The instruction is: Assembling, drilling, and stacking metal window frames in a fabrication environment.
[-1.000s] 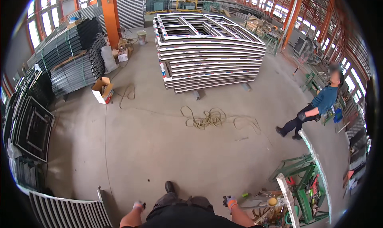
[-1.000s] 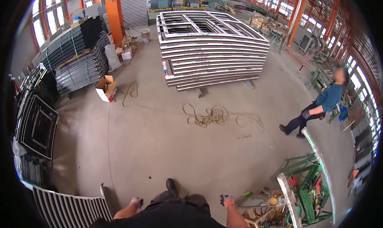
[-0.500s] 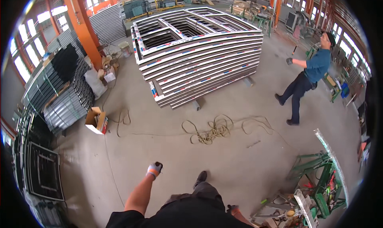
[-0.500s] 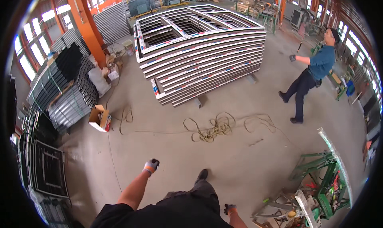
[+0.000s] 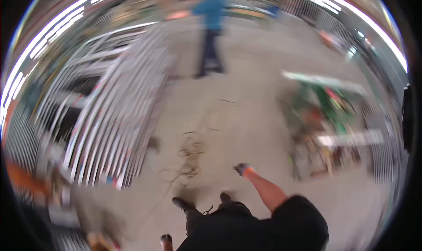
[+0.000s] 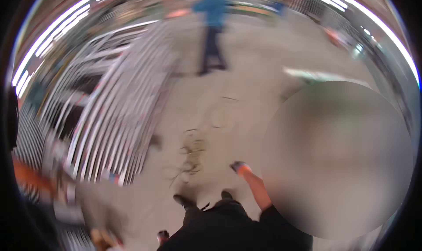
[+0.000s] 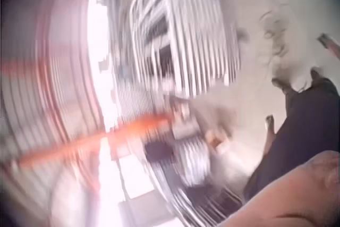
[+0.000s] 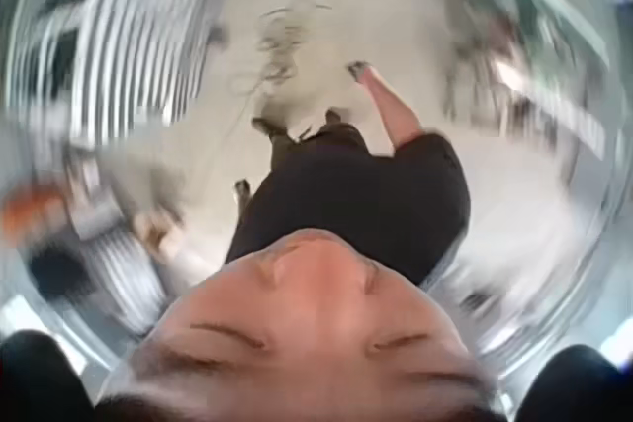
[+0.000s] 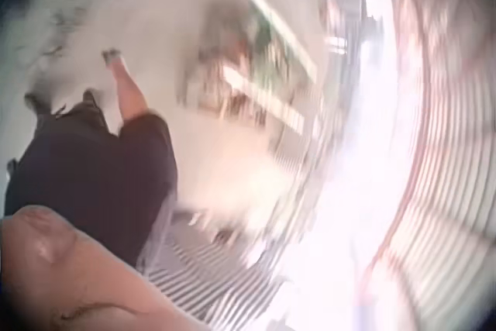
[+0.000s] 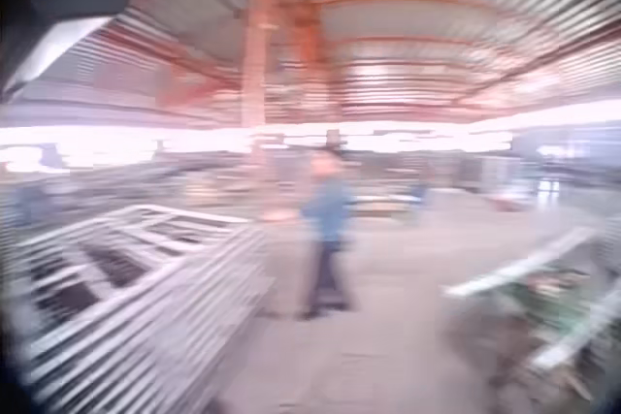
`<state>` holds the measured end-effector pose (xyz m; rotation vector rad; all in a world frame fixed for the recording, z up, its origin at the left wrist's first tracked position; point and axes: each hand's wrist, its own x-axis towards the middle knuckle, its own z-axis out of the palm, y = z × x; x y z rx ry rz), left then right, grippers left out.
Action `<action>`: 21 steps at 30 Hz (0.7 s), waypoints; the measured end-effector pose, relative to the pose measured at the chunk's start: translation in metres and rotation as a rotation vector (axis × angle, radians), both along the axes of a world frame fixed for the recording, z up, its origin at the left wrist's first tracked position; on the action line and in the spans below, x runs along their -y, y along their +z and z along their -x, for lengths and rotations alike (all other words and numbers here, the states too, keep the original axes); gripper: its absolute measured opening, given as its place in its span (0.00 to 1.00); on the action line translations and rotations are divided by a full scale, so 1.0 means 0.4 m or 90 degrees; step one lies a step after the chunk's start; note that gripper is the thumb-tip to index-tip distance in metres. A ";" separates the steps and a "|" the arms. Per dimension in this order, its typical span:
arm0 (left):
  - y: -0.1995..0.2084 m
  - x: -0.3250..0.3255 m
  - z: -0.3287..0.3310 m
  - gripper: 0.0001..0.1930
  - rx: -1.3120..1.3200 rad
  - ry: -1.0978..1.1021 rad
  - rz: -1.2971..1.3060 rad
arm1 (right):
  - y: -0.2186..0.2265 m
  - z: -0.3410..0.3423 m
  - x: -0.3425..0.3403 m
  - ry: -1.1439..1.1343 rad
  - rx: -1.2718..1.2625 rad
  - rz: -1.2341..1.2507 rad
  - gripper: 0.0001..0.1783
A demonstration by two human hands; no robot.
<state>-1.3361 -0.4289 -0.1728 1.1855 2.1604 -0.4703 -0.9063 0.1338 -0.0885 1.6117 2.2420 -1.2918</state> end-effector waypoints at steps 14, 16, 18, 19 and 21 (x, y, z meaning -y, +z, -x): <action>0.661 -0.788 1.232 0.31 -0.607 -0.120 -0.649 | 0.077 0.212 0.728 -0.513 0.205 0.248 0.24; 0.611 -0.888 1.303 0.28 -0.613 -0.245 -0.543 | 0.090 0.250 0.720 -0.508 0.209 0.245 0.23; 0.543 -0.975 1.371 0.24 -0.620 -0.343 -0.421 | 0.104 0.281 0.675 -0.500 0.224 0.210 0.24; 0.517 -0.974 1.435 0.22 -0.639 -0.360 -0.340 | 0.121 0.321 0.632 -0.476 0.223 0.184 0.25; 0.456 -0.940 1.559 0.19 -0.652 -0.356 -0.163 | 0.104 0.308 0.625 -0.275 0.191 -0.090 0.28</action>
